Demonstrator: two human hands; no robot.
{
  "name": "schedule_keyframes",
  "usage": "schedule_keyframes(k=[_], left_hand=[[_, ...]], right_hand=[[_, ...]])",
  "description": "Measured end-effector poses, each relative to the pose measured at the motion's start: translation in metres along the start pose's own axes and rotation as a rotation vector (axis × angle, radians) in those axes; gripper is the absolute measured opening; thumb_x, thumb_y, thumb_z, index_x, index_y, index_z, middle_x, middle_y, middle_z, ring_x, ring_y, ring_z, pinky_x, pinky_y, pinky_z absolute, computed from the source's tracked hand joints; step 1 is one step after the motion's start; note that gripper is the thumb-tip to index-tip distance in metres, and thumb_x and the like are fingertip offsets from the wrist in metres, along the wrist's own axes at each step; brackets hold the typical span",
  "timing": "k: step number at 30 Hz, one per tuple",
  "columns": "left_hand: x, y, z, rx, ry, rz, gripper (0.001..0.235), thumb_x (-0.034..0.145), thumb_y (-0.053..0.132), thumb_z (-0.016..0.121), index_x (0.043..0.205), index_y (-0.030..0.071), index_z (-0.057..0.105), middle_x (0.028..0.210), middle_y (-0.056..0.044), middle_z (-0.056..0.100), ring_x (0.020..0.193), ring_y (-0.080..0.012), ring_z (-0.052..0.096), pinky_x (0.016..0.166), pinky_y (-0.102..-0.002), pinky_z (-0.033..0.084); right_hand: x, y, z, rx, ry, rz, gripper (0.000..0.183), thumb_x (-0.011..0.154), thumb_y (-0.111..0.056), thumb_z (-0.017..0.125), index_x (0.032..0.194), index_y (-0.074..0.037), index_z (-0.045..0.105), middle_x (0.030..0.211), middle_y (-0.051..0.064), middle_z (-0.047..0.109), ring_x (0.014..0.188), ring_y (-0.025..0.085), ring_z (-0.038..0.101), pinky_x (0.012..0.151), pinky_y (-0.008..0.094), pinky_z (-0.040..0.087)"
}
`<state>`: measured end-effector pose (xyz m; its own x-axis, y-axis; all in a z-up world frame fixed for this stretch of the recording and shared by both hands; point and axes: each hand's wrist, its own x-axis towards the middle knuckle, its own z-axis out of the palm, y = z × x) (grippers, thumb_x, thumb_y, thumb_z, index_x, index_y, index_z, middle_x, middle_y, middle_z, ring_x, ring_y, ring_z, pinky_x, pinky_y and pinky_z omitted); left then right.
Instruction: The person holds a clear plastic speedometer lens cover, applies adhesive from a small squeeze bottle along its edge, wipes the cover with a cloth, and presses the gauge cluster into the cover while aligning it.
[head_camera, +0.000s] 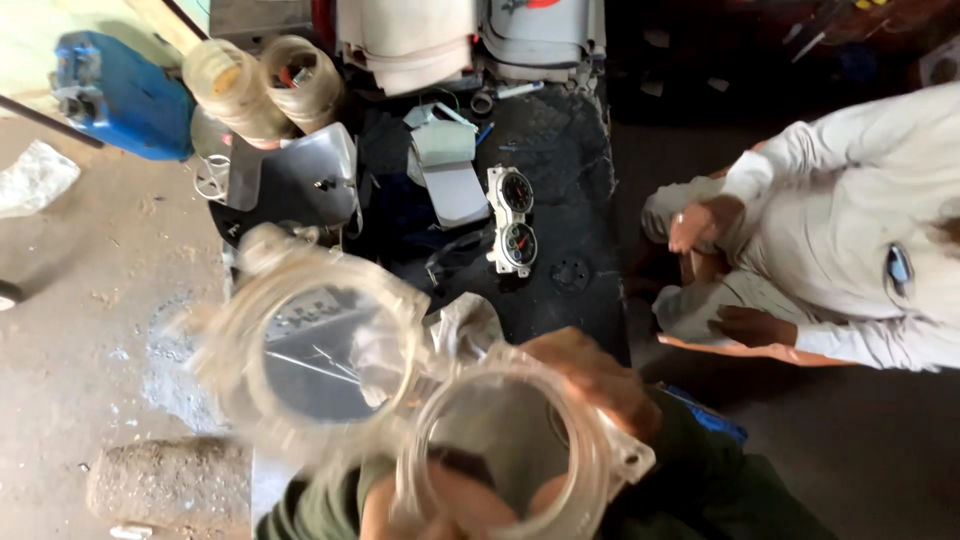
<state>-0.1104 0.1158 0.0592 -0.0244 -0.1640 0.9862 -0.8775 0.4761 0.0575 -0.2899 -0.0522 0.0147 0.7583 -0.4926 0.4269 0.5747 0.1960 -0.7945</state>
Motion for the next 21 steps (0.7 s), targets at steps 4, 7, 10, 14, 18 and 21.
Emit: schedule_keyframes(k=[4, 7, 10, 14, 18, 21], left_hand=[[0.092, -0.062, 0.029, 0.025, 0.077, 0.149, 0.014, 0.087, 0.022, 0.071, 0.077, 0.013, 0.067, 0.063, 0.004, 0.058, 0.055, -0.0127, 0.056, 0.049, -0.028, 0.045], [0.100, -0.076, 0.029, -0.350, -0.301, -0.018, 0.022, 0.098, 0.021, 0.064, 0.083, 0.004, 0.061, 0.071, -0.008, 0.068, 0.061, -0.0236, 0.066, 0.054, -0.035, 0.053], [0.088, -0.066, 0.064, -0.396, 0.301, -0.275, 0.048, 0.089, 0.043, 0.080, 0.081, 0.003, 0.053, 0.067, -0.005, 0.060, 0.056, -0.0174, 0.062, 0.049, -0.031, 0.049], [0.020, -0.064, 0.060, -0.722, 0.295, -0.786, 0.046, 0.090, 0.038, 0.083, 0.088, 0.006, 0.050, 0.072, -0.005, 0.061, 0.062, -0.0133, 0.060, 0.056, -0.032, 0.050], [0.009, -0.056, 0.076, -1.235, 0.568, -1.028, 0.042, 0.091, 0.035, 0.086, 0.086, 0.010, 0.053, 0.072, -0.004, 0.061, 0.068, -0.0129, 0.064, 0.061, -0.030, 0.051], [0.032, -0.046, 0.077, -1.435, 0.709, -1.222, 0.043, 0.086, 0.040, 0.085, 0.091, 0.011, 0.054, 0.084, -0.007, 0.066, 0.080, -0.0175, 0.067, 0.074, -0.034, 0.056]], right_hand=[[0.097, -0.068, 0.054, -0.934, 0.035, -0.621, 0.075, 0.095, -0.054, 0.074, 0.142, -0.005, 0.044, 0.135, 0.024, 0.059, 0.120, 0.036, 0.064, 0.107, 0.049, 0.056], [0.109, -0.073, 0.069, -1.201, 0.156, -0.680, 0.081, 0.086, -0.054, 0.082, 0.143, -0.006, 0.048, 0.129, 0.021, 0.064, 0.117, 0.030, 0.063, 0.108, 0.046, 0.051], [0.117, -0.091, 0.070, -1.300, 0.088, -0.685, 0.088, 0.085, -0.054, 0.084, 0.142, 0.001, 0.045, 0.122, 0.020, 0.068, 0.113, 0.027, 0.066, 0.107, 0.051, 0.045], [0.105, -0.108, 0.050, -1.249, -0.016, -0.644, 0.078, 0.087, -0.049, 0.082, 0.137, 0.001, 0.049, 0.118, 0.019, 0.070, 0.115, 0.030, 0.068, 0.111, 0.054, 0.043], [0.078, -0.116, 0.027, -1.025, -0.024, -0.359, 0.062, 0.093, -0.049, 0.073, 0.129, 0.000, 0.063, 0.120, 0.015, 0.074, 0.112, 0.027, 0.074, 0.108, 0.046, 0.055], [0.064, -0.120, 0.021, -0.839, -0.064, -0.217, 0.057, 0.095, -0.046, 0.074, 0.124, 0.002, 0.067, 0.119, 0.016, 0.077, 0.111, 0.028, 0.077, 0.100, 0.045, 0.062]])
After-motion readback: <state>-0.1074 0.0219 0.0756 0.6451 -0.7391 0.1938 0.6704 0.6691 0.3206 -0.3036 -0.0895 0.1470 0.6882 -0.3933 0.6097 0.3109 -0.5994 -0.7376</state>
